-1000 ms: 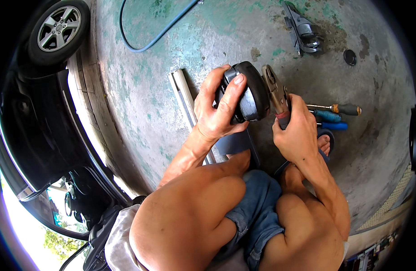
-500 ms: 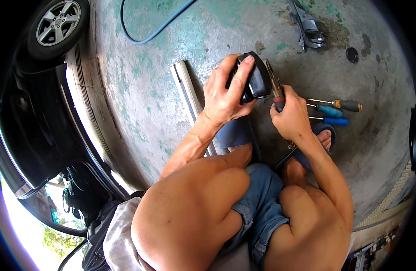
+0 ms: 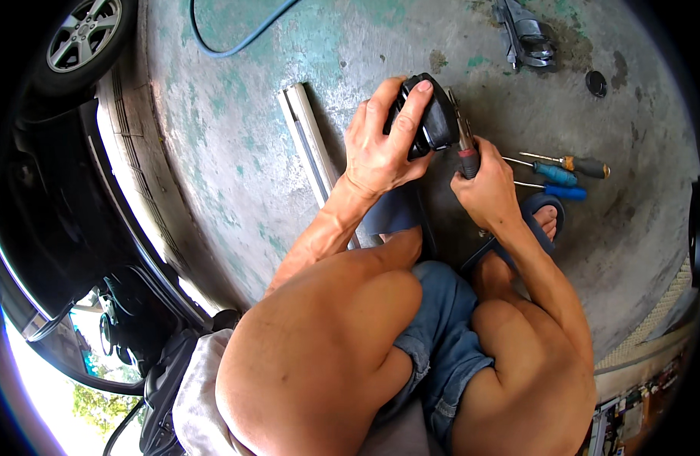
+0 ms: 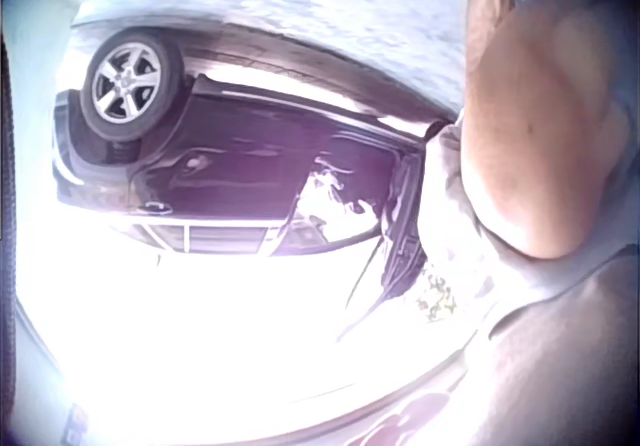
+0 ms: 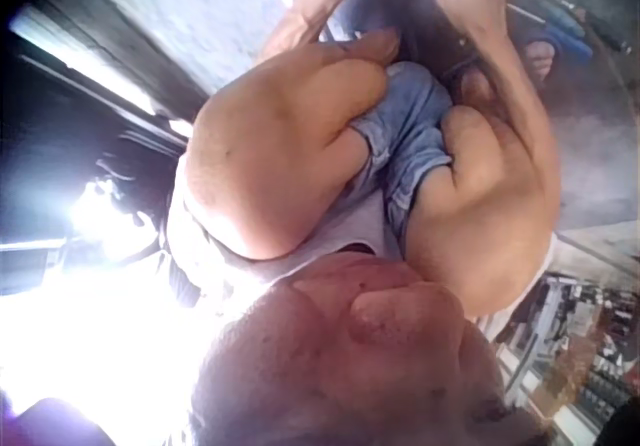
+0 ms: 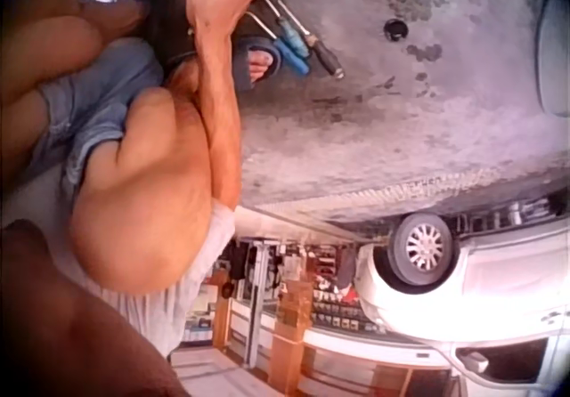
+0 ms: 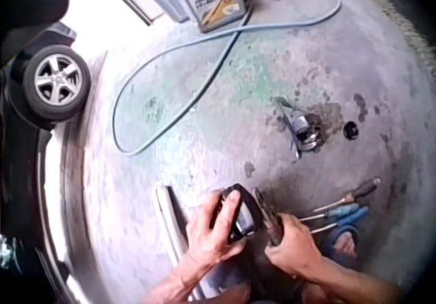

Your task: The person uses locking pliers and a screwdriver to disassemble a black plastic automotive part while sitting on the floor.

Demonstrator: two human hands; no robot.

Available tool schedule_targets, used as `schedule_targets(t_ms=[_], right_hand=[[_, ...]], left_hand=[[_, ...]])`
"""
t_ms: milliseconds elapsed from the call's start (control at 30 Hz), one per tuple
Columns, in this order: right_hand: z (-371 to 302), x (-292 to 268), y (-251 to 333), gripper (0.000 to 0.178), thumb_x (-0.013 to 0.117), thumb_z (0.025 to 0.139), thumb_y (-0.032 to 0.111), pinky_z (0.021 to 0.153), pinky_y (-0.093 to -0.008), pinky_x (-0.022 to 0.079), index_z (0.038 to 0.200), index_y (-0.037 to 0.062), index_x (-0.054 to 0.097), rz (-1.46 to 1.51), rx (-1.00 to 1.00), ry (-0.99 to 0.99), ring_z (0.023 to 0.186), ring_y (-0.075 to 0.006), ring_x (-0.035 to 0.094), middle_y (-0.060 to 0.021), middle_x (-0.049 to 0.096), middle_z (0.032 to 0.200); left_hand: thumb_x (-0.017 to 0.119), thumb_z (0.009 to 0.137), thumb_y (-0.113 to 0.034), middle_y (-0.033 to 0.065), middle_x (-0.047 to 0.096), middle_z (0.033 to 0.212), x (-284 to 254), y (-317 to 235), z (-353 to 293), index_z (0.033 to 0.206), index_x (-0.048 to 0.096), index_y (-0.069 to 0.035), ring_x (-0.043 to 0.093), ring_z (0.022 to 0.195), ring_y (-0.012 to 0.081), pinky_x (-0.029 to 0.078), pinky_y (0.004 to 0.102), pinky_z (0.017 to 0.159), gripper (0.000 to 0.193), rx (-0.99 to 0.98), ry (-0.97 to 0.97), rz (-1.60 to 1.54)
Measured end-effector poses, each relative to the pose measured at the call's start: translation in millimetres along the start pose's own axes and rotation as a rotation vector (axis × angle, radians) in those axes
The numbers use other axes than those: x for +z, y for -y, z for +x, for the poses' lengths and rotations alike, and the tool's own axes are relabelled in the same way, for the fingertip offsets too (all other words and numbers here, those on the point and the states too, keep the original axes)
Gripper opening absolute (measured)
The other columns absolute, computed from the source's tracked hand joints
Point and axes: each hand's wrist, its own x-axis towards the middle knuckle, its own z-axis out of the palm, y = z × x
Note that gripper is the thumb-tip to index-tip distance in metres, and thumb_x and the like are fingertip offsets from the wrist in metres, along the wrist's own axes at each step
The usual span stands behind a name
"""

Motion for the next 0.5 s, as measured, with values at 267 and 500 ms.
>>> schedule_targets(t_ms=[267, 500], right_hand=[[-34, -7, -15, 0.067, 0.067, 0.076, 0.010, 0.108, -0.0456, 0.042, 0.138, -0.0011, 0.047, -0.050, 0.191, 0.168, 0.125, -0.0438, 0.052, -0.0253, 0.055, 0.132], [-30, -9, -9, 0.061, 0.065, 0.074, 0.003, 0.102, -0.0491, 0.043, 0.132, -0.0028, 0.047, -0.040, 0.150, 0.101, 0.117, -0.0449, 0.053, -0.0245, 0.057, 0.123]], left_hand=[[0.083, 0.050, -0.008, 0.0219, 0.059, 0.125, 2, 3, -22, 0.134, 0.062, -0.006, 0.066, 0.102, 0.0359, 0.058, 0.0410, 0.084, 0.087, 0.007, 0.055, -0.021], [0.083, 0.045, -0.011, 0.0227, 0.060, 0.125, 9, 1, -17, 0.133, 0.064, -0.010, 0.065, 0.095, 0.0336, 0.056, 0.0398, 0.079, 0.090, 0.001, -0.080, -0.044]])
